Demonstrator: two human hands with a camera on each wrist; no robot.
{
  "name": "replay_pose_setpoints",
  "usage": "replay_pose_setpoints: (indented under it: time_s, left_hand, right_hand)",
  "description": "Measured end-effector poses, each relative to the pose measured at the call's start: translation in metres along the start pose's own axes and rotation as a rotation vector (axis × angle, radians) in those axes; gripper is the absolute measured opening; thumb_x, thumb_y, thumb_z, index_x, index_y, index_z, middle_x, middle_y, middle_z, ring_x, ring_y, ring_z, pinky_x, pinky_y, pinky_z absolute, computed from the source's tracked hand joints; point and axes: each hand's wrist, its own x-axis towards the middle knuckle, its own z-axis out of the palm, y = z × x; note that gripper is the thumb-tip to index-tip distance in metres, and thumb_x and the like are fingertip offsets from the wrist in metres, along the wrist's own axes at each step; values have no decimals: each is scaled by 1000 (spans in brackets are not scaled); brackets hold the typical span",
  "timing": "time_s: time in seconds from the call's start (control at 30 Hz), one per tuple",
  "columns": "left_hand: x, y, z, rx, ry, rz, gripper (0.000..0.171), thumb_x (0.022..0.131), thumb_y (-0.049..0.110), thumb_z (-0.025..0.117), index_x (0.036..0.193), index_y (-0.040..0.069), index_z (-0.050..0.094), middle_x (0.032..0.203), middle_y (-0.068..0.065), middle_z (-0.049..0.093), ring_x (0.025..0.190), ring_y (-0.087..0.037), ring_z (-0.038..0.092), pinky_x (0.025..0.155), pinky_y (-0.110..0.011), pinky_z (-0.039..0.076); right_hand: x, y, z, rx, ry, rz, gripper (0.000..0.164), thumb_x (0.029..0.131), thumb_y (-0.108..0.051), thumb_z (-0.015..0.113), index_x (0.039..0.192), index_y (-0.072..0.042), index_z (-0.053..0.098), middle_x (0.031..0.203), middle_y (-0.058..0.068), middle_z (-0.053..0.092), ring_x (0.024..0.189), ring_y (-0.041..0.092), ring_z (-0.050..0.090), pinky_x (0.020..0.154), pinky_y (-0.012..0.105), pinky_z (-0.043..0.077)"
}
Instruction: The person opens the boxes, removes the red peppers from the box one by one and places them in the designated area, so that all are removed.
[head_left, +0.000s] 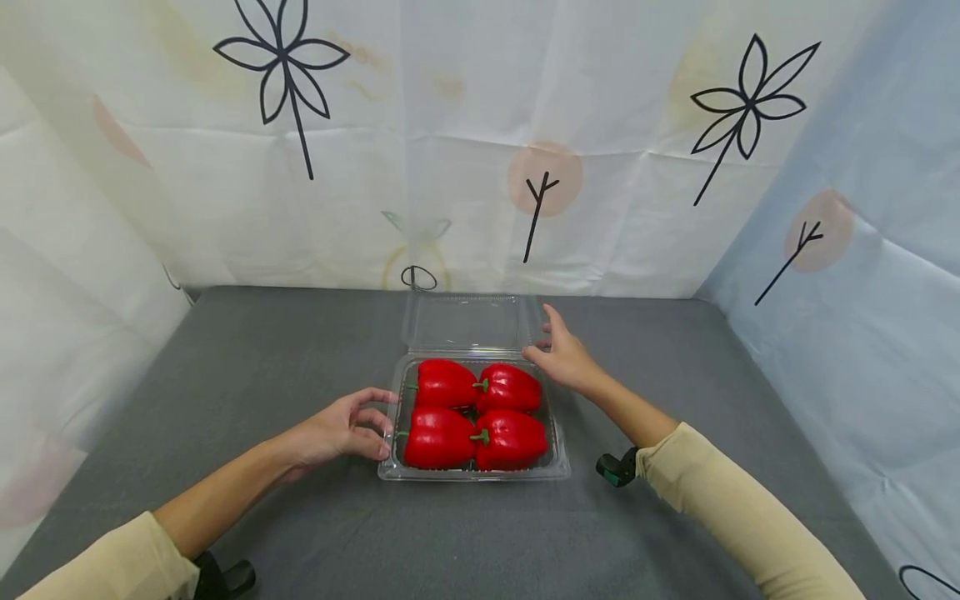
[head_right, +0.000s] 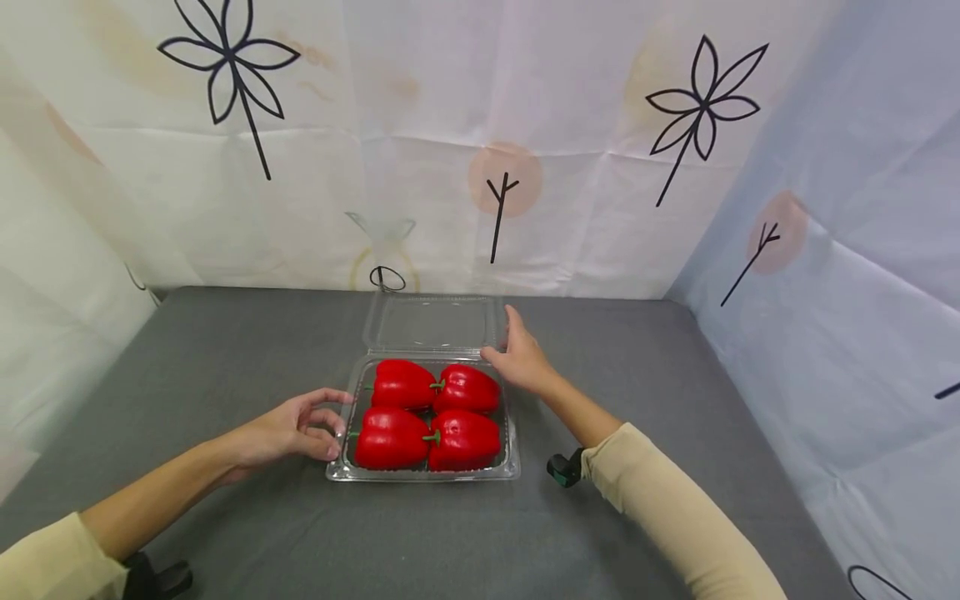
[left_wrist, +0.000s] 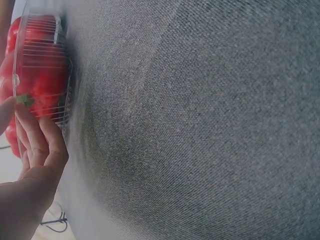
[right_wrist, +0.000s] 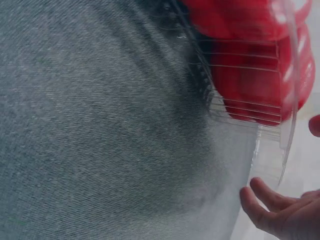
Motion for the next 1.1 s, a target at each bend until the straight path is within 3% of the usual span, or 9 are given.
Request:
replay_pose_setpoints:
  time_s: [0.17, 0.3, 0.47, 0.57, 0.87, 1.0, 1.1]
  left_hand:
    - [0, 0, 0, 2, 1, -3, 71, 87, 5, 72, 144, -5, 29, 96, -9, 61, 84, -21, 67, 84, -33, 50]
    - [0, 0, 1, 1, -1, -2, 72, 87, 5, 72, 144, -5, 29, 97, -9, 61, 85, -21, 67, 84, -33, 50]
    - [0, 0, 0, -4, 3, -8, 71, 87, 5, 71, 143, -4, 29, 97, -9, 61, 84, -21, 67, 83, -33, 50]
    - [0, 0, 0, 0, 7, -11, 70, 87, 5, 71, 143, -4, 30, 98, -9, 61, 82, -21, 67, 83, -33, 50]
    - [1, 0, 0, -3, -4, 5, 72, 87, 5, 71, 144, -5, 28, 97, -8, 61, 84, -21, 67, 82, -32, 50]
    - [1, -1, 0, -8, -8, 12, 72, 87, 4, 71, 144, -5, 28, 97, -9, 61, 87, -23, 68, 83, -32, 51]
    - [1, -1, 1, -15, -6, 10, 71, 87, 4, 70, 144, -5, 28, 97, -9, 60, 86, -23, 68, 83, -33, 51]
  right_hand:
    - [-1, 4, 1, -22, -52, 3, 84, 96, -21, 58, 158, -6, 4, 156, 30, 26, 134, 43, 46, 100, 57, 44]
    - [-3, 5, 0, -91, -30, -31, 82, 95, -23, 59, 158, -3, 9, 154, 30, 29, 135, 44, 43, 102, 59, 41]
    - [-13, 0, -3, -243, 42, -130, 80, 94, -28, 63, 156, -1, 20, 152, 24, 38, 135, 42, 43, 104, 63, 35]
    - [-23, -4, -5, -247, 37, -228, 79, 92, -29, 68, 155, -6, 26, 151, 19, 43, 130, 39, 50, 100, 62, 41]
    - [-52, -7, -12, -154, -199, -550, 75, 84, -25, 81, 148, -9, 43, 139, 8, 58, 120, 25, 59, 93, 50, 49]
    - [-60, -6, -11, -107, -351, -597, 77, 83, -28, 82, 147, -7, 45, 132, 7, 63, 116, 22, 60, 91, 50, 51]
    - [-61, -5, -10, -84, -426, -579, 78, 82, -29, 82, 147, -6, 44, 131, 7, 64, 116, 22, 60, 93, 50, 51]
